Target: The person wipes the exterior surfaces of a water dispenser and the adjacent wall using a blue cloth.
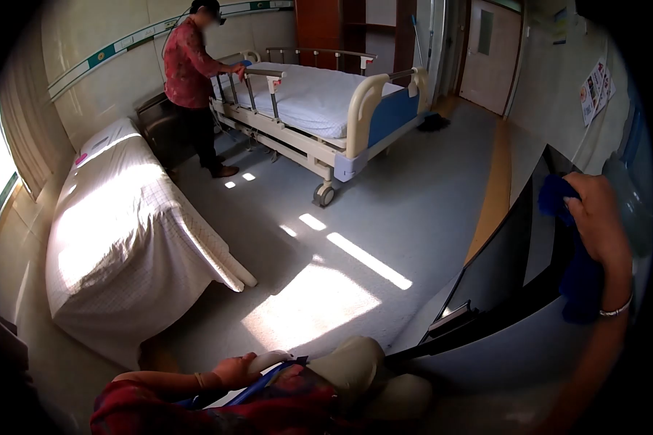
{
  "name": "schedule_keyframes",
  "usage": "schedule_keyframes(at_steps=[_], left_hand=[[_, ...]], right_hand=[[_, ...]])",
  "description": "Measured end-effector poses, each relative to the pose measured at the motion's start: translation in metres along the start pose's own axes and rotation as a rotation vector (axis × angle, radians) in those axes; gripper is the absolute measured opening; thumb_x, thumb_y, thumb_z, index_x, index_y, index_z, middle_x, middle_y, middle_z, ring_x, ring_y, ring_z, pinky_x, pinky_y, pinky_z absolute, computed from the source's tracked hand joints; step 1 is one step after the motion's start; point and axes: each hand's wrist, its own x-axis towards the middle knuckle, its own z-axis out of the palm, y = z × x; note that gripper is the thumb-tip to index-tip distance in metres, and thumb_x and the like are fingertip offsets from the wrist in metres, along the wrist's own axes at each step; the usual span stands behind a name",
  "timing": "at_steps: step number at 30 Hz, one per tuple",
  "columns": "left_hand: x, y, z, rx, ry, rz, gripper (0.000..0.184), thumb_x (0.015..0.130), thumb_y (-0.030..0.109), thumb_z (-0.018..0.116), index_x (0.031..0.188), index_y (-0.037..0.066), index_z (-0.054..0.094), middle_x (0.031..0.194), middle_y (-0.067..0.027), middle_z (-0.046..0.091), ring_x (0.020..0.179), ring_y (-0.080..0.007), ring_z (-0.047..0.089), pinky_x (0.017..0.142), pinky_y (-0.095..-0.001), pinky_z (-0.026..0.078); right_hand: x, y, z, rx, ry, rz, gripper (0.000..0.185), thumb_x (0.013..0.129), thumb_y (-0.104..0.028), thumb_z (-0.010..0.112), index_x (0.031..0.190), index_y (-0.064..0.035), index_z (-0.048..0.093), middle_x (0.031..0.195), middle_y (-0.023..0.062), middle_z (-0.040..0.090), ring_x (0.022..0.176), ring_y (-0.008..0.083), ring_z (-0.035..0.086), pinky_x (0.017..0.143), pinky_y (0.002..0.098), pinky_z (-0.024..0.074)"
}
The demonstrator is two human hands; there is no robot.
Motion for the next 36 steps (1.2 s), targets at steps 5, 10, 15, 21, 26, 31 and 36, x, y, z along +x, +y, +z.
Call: schedule_keyframes(at_steps=[5, 10, 15, 21, 26, 31, 36], left_hand=[[0.004, -0.004, 0.006, 0.018, 0.015, 0.007, 0.055, 0.079, 0.042, 0.052, 0.122, 0.009, 0.043, 0.099, -0.0235, 0.061, 0.093, -0.0385, 0.059, 0.084, -0.0427, 0.046], [0.004, -0.005, 0.008, 0.036, 0.03, -0.001, 0.055, 0.08, 0.042, 0.053, 0.122, 0.009, 0.043, 0.099, -0.0242, 0.061, 0.092, -0.0388, 0.059, 0.083, -0.0438, 0.046], [0.003, -0.002, 0.009, 0.043, 0.038, -0.025, 0.057, 0.079, 0.044, 0.054, 0.123, 0.01, 0.042, 0.1, -0.0231, 0.061, 0.093, -0.0388, 0.059, 0.084, -0.0438, 0.046], [0.005, -0.006, 0.012, 0.065, 0.064, 0.002, 0.059, 0.078, 0.042, 0.056, 0.125, 0.009, 0.042, 0.107, -0.0225, 0.058, 0.098, -0.0395, 0.056, 0.086, -0.0447, 0.044], [0.042, 0.036, 0.032, 0.124, 0.365, 0.562, 0.055, 0.08, 0.032, 0.059, 0.126, 0.007, 0.044, 0.125, -0.0225, 0.042, 0.112, -0.0435, 0.043, 0.093, -0.0475, 0.039], [0.043, 0.178, 0.001, -0.031, 0.345, 1.079, 0.059, 0.073, 0.017, 0.066, 0.125, 0.004, 0.043, 0.131, -0.0217, 0.035, 0.118, -0.0398, 0.037, 0.099, -0.0426, 0.036], [-0.004, 0.293, -0.06, -0.218, 0.712, 1.598, 0.059, 0.075, 0.011, 0.065, 0.128, 0.003, 0.038, 0.131, -0.0218, 0.033, 0.119, -0.0376, 0.037, 0.095, -0.0404, 0.038]], right_hand=[[-0.002, 0.027, 0.012, -0.186, 0.057, 0.148, 0.021, 0.078, -0.004, 0.053, 0.098, 0.0005, 0.056, 0.092, 0.0174, 0.054, 0.091, 0.0316, 0.05, 0.083, 0.0356, 0.0382], [-0.008, 0.036, 0.01, -0.14, 0.067, 0.063, 0.023, 0.08, -0.008, 0.052, 0.101, 0.0003, 0.055, 0.094, 0.016, 0.052, 0.089, 0.0295, 0.049, 0.084, 0.0351, 0.0378], [-0.007, 0.015, 0.001, -0.112, 0.054, 0.037, 0.022, 0.081, -0.014, 0.051, 0.097, 0.0005, 0.057, 0.089, 0.0162, 0.055, 0.088, 0.0287, 0.05, 0.082, 0.0351, 0.0376], [-0.004, -0.021, -0.015, -0.013, -0.042, 0.161, 0.036, 0.076, -0.028, 0.058, 0.092, 0.0044, 0.059, 0.079, 0.0202, 0.058, 0.073, 0.0289, 0.056, 0.069, 0.0383, 0.0426], [-0.015, -0.02, -0.025, 0.157, -0.082, 0.072, 0.044, 0.073, -0.029, 0.06, 0.1, 0.0063, 0.058, 0.083, 0.0204, 0.063, 0.075, 0.0291, 0.061, 0.073, 0.0345, 0.0472], [-0.03, -0.024, -0.02, 0.248, 0.067, 0.095, 0.034, 0.074, -0.017, 0.058, 0.1, 0.0054, 0.059, 0.086, 0.0205, 0.063, 0.077, 0.0299, 0.062, 0.075, 0.0356, 0.0468], [-0.044, -0.048, -0.006, 0.049, 0.282, -0.091, 0.024, 0.07, -0.005, 0.059, 0.093, 0.0032, 0.059, 0.088, 0.0174, 0.062, 0.079, 0.0331, 0.059, 0.073, 0.038, 0.0462]])
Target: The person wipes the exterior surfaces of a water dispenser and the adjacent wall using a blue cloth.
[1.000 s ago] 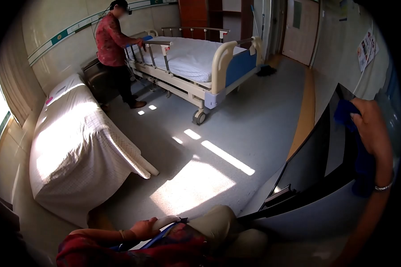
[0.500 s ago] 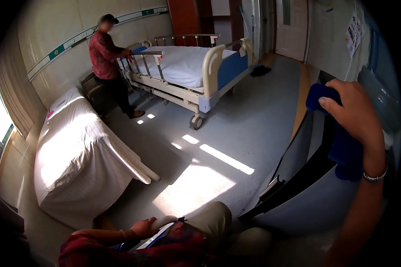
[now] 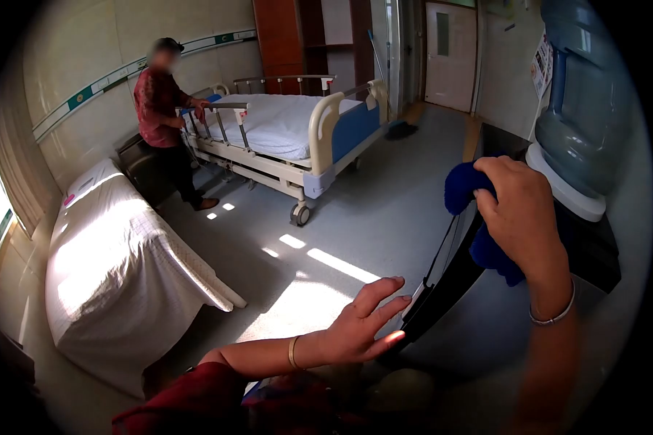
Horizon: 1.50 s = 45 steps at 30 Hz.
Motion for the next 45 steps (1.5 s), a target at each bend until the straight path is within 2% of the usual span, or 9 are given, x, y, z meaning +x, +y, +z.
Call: schedule_keyframes(at_steps=[9, 16, 22, 25, 30, 31, 33, 36, 45], left_hand=[[0.095, -0.005, 0.0, 0.12, 0.502, 0.153, 0.057, 0.075, 0.005, 0.059, 0.128, 0.0, 0.037, 0.132, -0.0233, 0.032, 0.119, -0.0396, 0.036, 0.096, -0.0433, 0.033], [0.13, -0.015, 0.014, -0.156, 0.143, -0.097, 0.045, 0.091, 0.016, 0.044, 0.13, 0.0, 0.032, 0.106, -0.0249, 0.054, 0.096, -0.0413, 0.052, 0.084, -0.0403, 0.042], [0.146, 0.006, 0.009, 0.303, 0.441, 0.133, 0.047, 0.081, 0.01, 0.053, 0.125, 0.001, 0.041, 0.111, -0.0176, 0.049, 0.099, -0.0374, 0.047, 0.086, -0.0422, 0.041], [0.155, 0.011, 0.014, 0.301, 0.343, 0.368, 0.033, 0.068, 0.005, 0.054, 0.101, 0.0, 0.058, 0.102, -0.0193, 0.051, 0.092, -0.0319, 0.049, 0.082, -0.035, 0.043], [0.174, 0.058, -0.007, 0.435, -0.227, -0.056, 0.047, 0.075, 0.035, 0.059, 0.103, -0.002, 0.057, 0.098, -0.0217, 0.053, 0.091, -0.0323, 0.05, 0.08, -0.0409, 0.042], [0.173, 0.052, 0.002, 0.436, -0.227, -0.064, 0.047, 0.075, 0.035, 0.059, 0.103, -0.002, 0.057, 0.098, -0.0217, 0.053, 0.091, -0.0323, 0.05, 0.08, -0.0409, 0.042], [0.172, 0.039, 0.028, 0.802, 0.245, 0.188, 0.057, 0.074, 0.049, 0.059, 0.098, -0.003, 0.057, 0.092, -0.0192, 0.055, 0.084, -0.0302, 0.05, 0.076, -0.0438, 0.041], [0.183, 0.031, 0.031, 0.798, 0.102, 0.139, 0.055, 0.074, 0.045, 0.061, 0.096, -0.005, 0.058, 0.086, -0.0173, 0.057, 0.081, -0.0298, 0.051, 0.071, -0.0407, 0.042], [0.228, 0.005, 0.005, 0.356, -0.352, 0.123, 0.042, 0.088, 0.028, 0.043, 0.073, -0.005, 0.064, 0.073, -0.0224, 0.061, 0.075, -0.0366, 0.06, 0.074, -0.0413, 0.047]], right_hand=[[-0.016, -0.033, 0.009, -0.177, 0.127, -0.19, 0.03, 0.064, -0.001, 0.065, 0.093, 0.0026, 0.056, 0.091, 0.013, 0.057, 0.087, 0.0298, 0.055, 0.076, 0.037, 0.0458], [-0.019, -0.015, -0.03, 0.193, -0.253, -0.169, 0.047, 0.06, -0.011, 0.069, 0.102, 0.0047, 0.056, 0.109, 0.0191, 0.054, 0.106, 0.0351, 0.049, 0.093, 0.0393, 0.0394], [-0.03, 0.022, -0.07, 0.356, -0.163, 0.238, 0.023, 0.072, 0.0, 0.056, 0.094, 0.006, 0.058, 0.089, 0.015, 0.06, 0.077, 0.0196, 0.058, 0.072, 0.0278, 0.0448], [-0.06, 0.062, -0.076, 0.111, -0.042, 0.271, 0.017, 0.075, 0.001, 0.056, 0.091, 0.0048, 0.059, 0.08, 0.0115, 0.059, 0.071, 0.0164, 0.055, 0.068, 0.0267, 0.0436], [-0.105, 0.146, -0.081, 0.275, 0.089, 0.432, 0.01, 0.084, -0.004, 0.053, 0.088, 0.0022, 0.059, 0.075, 0.0056, 0.056, 0.067, 0.0124, 0.052, 0.063, 0.0252, 0.0411], [-0.108, 0.159, -0.088, 0.267, 0.061, 0.496, 0.012, 0.086, -0.007, 0.051, 0.088, 0.0019, 0.058, 0.074, 0.0042, 0.054, 0.066, 0.0112, 0.05, 0.061, 0.0247, 0.0396], [-0.109, 0.174, -0.091, 0.263, 0.025, 0.553, 0.014, 0.089, -0.01, 0.05, 0.087, 0.0017, 0.058, 0.073, 0.0027, 0.052, 0.064, 0.0101, 0.047, 0.059, 0.0242, 0.0381], [-0.118, 0.19, -0.079, -0.3, 0.127, 0.452, 0.017, 0.091, -0.013, 0.047, 0.086, -0.0001, 0.055, 0.073, 0.0056, 0.05, 0.064, 0.012, 0.045, 0.061, 0.0244, 0.0366], [-0.124, 0.19, -0.08, -0.402, 0.074, 0.499, 0.022, 0.092, -0.02, 0.046, 0.104, -0.0034, 0.053, 0.099, 0.0092, 0.055, 0.096, 0.0179, 0.053, 0.087, 0.0295, 0.0391]])
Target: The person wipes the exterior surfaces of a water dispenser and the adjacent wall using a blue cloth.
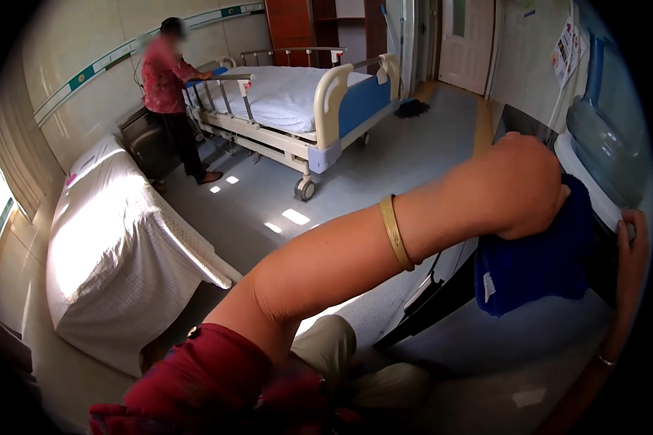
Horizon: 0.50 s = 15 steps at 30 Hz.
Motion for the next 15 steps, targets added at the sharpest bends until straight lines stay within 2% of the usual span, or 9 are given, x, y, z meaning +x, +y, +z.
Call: schedule_keyframes(at_steps=[1, 4, 9, 12, 15], left_hand=[[0.006, -0.006, -0.001, -0.069, -0.027, -0.019, 0.042, 0.087, 0.025, 0.041, 0.074, -0.007, 0.064, 0.077, -0.0261, 0.061, 0.079, -0.0399, 0.06, 0.078, -0.0423, 0.046], [0.04, -0.025, 0.01, 0.02, -0.14, -0.032, 0.039, 0.087, 0.026, 0.042, 0.082, -0.003, 0.066, 0.085, -0.0222, 0.063, 0.086, -0.039, 0.059, 0.082, -0.0402, 0.045], [0.071, -0.06, 0.025, 0.016, -0.165, -0.097, 0.041, 0.088, 0.032, 0.043, 0.092, -0.003, 0.066, 0.094, -0.0236, 0.062, 0.093, -0.0382, 0.058, 0.086, -0.0397, 0.044], [0.087, -0.079, 0.032, -0.033, -0.186, -0.167, 0.044, 0.089, 0.035, 0.043, 0.099, -0.002, 0.064, 0.102, -0.024, 0.06, 0.097, -0.0372, 0.057, 0.089, -0.0389, 0.042], [0.105, -0.092, 0.044, -0.021, -0.195, -0.247, 0.044, 0.089, 0.037, 0.045, 0.102, 0.0, 0.064, 0.103, -0.022, 0.061, 0.099, -0.035, 0.057, 0.089, -0.0369, 0.042]], right_hand=[[0.0, 0.002, 0.001, 0.003, -0.012, -0.001, 0.023, 0.093, -0.021, 0.046, 0.107, -0.0038, 0.052, 0.102, 0.0094, 0.054, 0.099, 0.0181, 0.052, 0.089, 0.0298, 0.0382], [-0.002, 0.01, 0.002, 0.059, -0.045, 0.029, 0.029, 0.093, -0.024, 0.045, 0.115, -0.0048, 0.049, 0.11, 0.0098, 0.052, 0.107, 0.0186, 0.049, 0.094, 0.0305, 0.0354], [-0.007, 0.018, -0.001, 0.136, -0.088, 0.078, 0.04, 0.094, -0.028, 0.044, 0.129, -0.0066, 0.044, 0.123, 0.0106, 0.049, 0.12, 0.0195, 0.043, 0.103, 0.0318, 0.0307], [-0.012, 0.017, -0.001, 0.088, -0.02, 0.023, 0.04, 0.094, -0.028, 0.044, 0.128, -0.0067, 0.045, 0.124, 0.0106, 0.048, 0.122, 0.0197, 0.042, 0.104, 0.0326, 0.0302], [-0.009, 0.028, -0.002, 0.079, -0.057, -0.051, 0.038, 0.095, -0.026, 0.041, 0.127, -0.0056, 0.045, 0.126, 0.0102, 0.047, 0.122, 0.0191, 0.041, 0.104, 0.0324, 0.0311]])
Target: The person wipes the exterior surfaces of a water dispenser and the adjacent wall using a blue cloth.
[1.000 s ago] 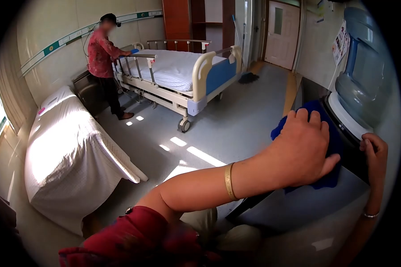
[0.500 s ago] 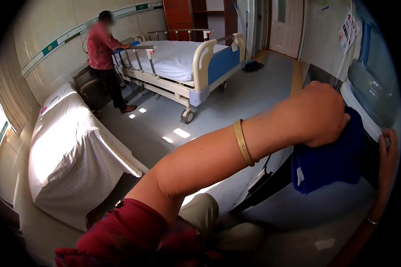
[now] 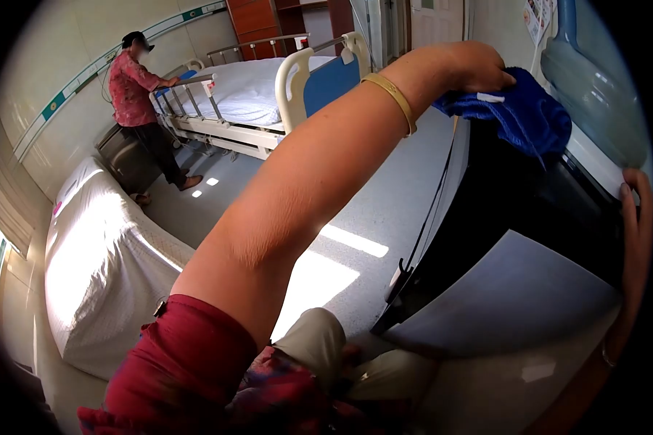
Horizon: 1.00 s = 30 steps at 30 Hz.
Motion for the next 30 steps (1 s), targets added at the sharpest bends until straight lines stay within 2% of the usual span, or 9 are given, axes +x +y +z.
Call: schedule_keyframes(at_steps=[4, 9, 10, 13, 21, 23, 25, 28, 30], left_hand=[[0.041, -0.021, 0.013, -0.062, -0.02, -0.013, 0.041, 0.088, 0.037, 0.049, 0.1, 0.002, 0.066, 0.102, -0.0209, 0.062, 0.096, -0.033, 0.059, 0.087, -0.037, 0.043], [0.067, -0.039, 0.021, -0.047, -0.008, 0.025, 0.041, 0.086, 0.038, 0.051, 0.094, 0.002, 0.068, 0.095, -0.0197, 0.064, 0.09, -0.0323, 0.061, 0.082, -0.0383, 0.046], [0.071, -0.041, 0.022, -0.031, 0.007, 0.028, 0.042, 0.086, 0.039, 0.052, 0.093, 0.001, 0.068, 0.093, -0.0196, 0.065, 0.088, -0.0326, 0.062, 0.08, -0.0388, 0.047], [0.095, -0.056, 0.031, -0.073, 0.065, 0.001, 0.04, 0.072, 0.037, 0.061, 0.091, 0.002, 0.067, 0.095, -0.0206, 0.063, 0.09, -0.0349, 0.061, 0.078, -0.0392, 0.048], [0.13, -0.092, 0.058, 0.077, 0.208, -0.032, 0.034, 0.078, 0.031, 0.057, 0.096, 0.003, 0.066, 0.1, -0.021, 0.062, 0.094, -0.0369, 0.059, 0.081, -0.039, 0.048], [0.099, -0.085, 0.05, -0.101, 0.222, -0.165, 0.034, 0.083, 0.029, 0.052, 0.102, 0.002, 0.063, 0.095, -0.0241, 0.061, 0.094, -0.0386, 0.058, 0.08, -0.0396, 0.048], [0.091, -0.088, 0.061, -0.129, 0.268, -0.17, 0.036, 0.086, 0.029, 0.048, 0.105, 0.001, 0.06, 0.096, -0.0268, 0.06, 0.095, -0.0413, 0.057, 0.08, -0.0409, 0.047], [0.064, -0.086, 0.09, -1.262, 0.507, -0.576, 0.039, 0.09, 0.032, 0.046, 0.104, -0.002, 0.058, 0.105, -0.0242, 0.059, 0.097, -0.0399, 0.057, 0.079, -0.043, 0.045], [0.061, -0.105, 0.132, -1.588, 0.428, -0.464, 0.036, 0.089, 0.035, 0.048, 0.088, 0.001, 0.058, 0.082, -0.0155, 0.06, 0.078, -0.0322, 0.057, 0.07, -0.0416, 0.044]], right_hand=[[-0.002, -0.02, 0.003, 0.04, 0.072, 0.109, 0.035, 0.097, -0.023, 0.038, 0.125, -0.004, 0.047, 0.123, 0.0102, 0.05, 0.12, 0.0187, 0.045, 0.103, 0.0313, 0.033], [0.015, -0.103, -0.032, -0.07, -0.094, -0.126, 0.037, 0.093, -0.024, 0.04, 0.103, 0.0069, 0.059, 0.103, 0.021, 0.061, 0.096, 0.0329, 0.057, 0.086, 0.0366, 0.0423], [0.015, -0.103, -0.03, -0.042, -0.045, -0.167, 0.027, 0.09, -0.014, 0.046, 0.099, 0.0074, 0.058, 0.096, 0.0214, 0.061, 0.087, 0.0338, 0.058, 0.078, 0.0371, 0.0451], [0.015, -0.097, -0.028, -0.036, -0.02, -0.209, 0.029, 0.091, -0.016, 0.044, 0.1, 0.0073, 0.059, 0.096, 0.0211, 0.061, 0.087, 0.0331, 0.058, 0.078, 0.037, 0.0448], [0.014, -0.1, -0.028, -0.039, -0.035, -0.168, 0.029, 0.091, -0.016, 0.044, 0.099, 0.0071, 0.059, 0.096, 0.021, 0.061, 0.087, 0.0323, 0.059, 0.078, 0.0368, 0.0451], [0.012, -0.105, -0.027, -0.052, -0.023, -0.202, 0.029, 0.091, -0.016, 0.044, 0.099, 0.0071, 0.059, 0.096, 0.021, 0.061, 0.087, 0.0319, 0.059, 0.078, 0.0369, 0.0451], [0.009, -0.123, -0.024, 0.071, -0.002, 0.128, 0.03, 0.092, -0.018, 0.044, 0.1, 0.0068, 0.059, 0.097, 0.0215, 0.061, 0.088, 0.0317, 0.059, 0.079, 0.0382, 0.0449], [0.003, -0.097, -0.019, -0.054, 0.042, -0.011, 0.029, 0.093, -0.018, 0.042, 0.103, 0.004, 0.057, 0.098, 0.0186, 0.059, 0.09, 0.0281, 0.058, 0.081, 0.0345, 0.0434], [0.002, -0.085, -0.016, -0.105, 0.062, -0.029, 0.028, 0.094, -0.019, 0.04, 0.105, 0.0021, 0.056, 0.099, 0.0166, 0.058, 0.091, 0.0256, 0.057, 0.082, 0.032, 0.0424]])
